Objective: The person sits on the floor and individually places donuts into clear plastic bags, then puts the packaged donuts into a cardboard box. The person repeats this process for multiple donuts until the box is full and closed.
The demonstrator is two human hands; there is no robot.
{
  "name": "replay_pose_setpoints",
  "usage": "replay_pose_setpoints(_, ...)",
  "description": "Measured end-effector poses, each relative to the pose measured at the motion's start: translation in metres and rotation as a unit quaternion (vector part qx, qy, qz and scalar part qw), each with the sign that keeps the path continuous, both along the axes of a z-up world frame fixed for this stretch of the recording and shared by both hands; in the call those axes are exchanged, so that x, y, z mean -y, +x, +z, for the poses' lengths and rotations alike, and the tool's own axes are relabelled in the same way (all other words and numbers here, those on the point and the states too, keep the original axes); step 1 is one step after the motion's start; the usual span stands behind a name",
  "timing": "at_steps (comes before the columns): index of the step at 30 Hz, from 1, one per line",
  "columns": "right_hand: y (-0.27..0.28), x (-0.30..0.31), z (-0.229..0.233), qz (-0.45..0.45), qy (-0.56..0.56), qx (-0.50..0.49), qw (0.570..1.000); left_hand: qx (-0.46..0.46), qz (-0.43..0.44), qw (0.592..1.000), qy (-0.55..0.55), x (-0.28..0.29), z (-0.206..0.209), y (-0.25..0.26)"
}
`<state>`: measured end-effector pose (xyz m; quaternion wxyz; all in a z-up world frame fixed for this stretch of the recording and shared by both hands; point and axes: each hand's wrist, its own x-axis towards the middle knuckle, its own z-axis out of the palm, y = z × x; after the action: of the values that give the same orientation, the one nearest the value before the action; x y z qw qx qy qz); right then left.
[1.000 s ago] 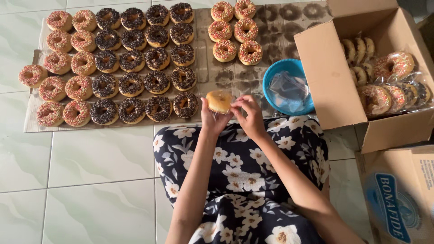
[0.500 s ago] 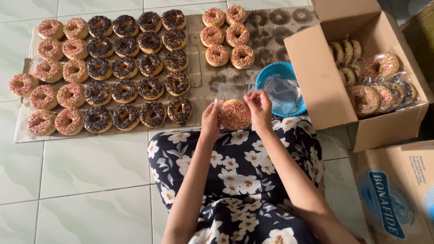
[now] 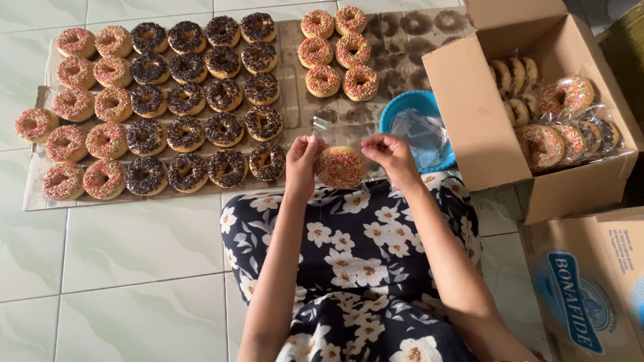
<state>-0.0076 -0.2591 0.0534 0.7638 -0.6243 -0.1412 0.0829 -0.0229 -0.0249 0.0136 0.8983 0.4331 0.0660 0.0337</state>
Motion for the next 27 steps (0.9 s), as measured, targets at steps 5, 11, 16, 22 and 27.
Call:
replay_pose_setpoints(5, 0.008, 0.008, -0.004, 0.048, 0.006, -0.009, 0.999, 0.061, 0.028, 0.997, 0.028, 0.003, 0.009, -0.003)
replay_pose_setpoints(11, 0.010, 0.009, 0.004, 0.041, -0.066, -0.006, 0.997, 0.049, 0.074, 0.996, 0.013, 0.012, 0.022, -0.008)
replay_pose_setpoints(16, 0.009, 0.007, 0.019, -0.015, -0.254, 0.019, 0.967, 0.087, 0.096, 0.991, 0.032, 0.015, 0.039, -0.014)
replay_pose_setpoints(22, 0.006, 0.006, 0.033, -0.071, -0.299, 0.195, 0.931, 0.085, 0.093, 0.990, 0.059, 0.009, 0.037, -0.019)
replay_pose_setpoints(27, 0.000, -0.001, 0.019, -0.081, -0.177, 0.149, 0.970, 0.084, 0.142, 0.977, 0.137, 0.010, 0.014, -0.014)
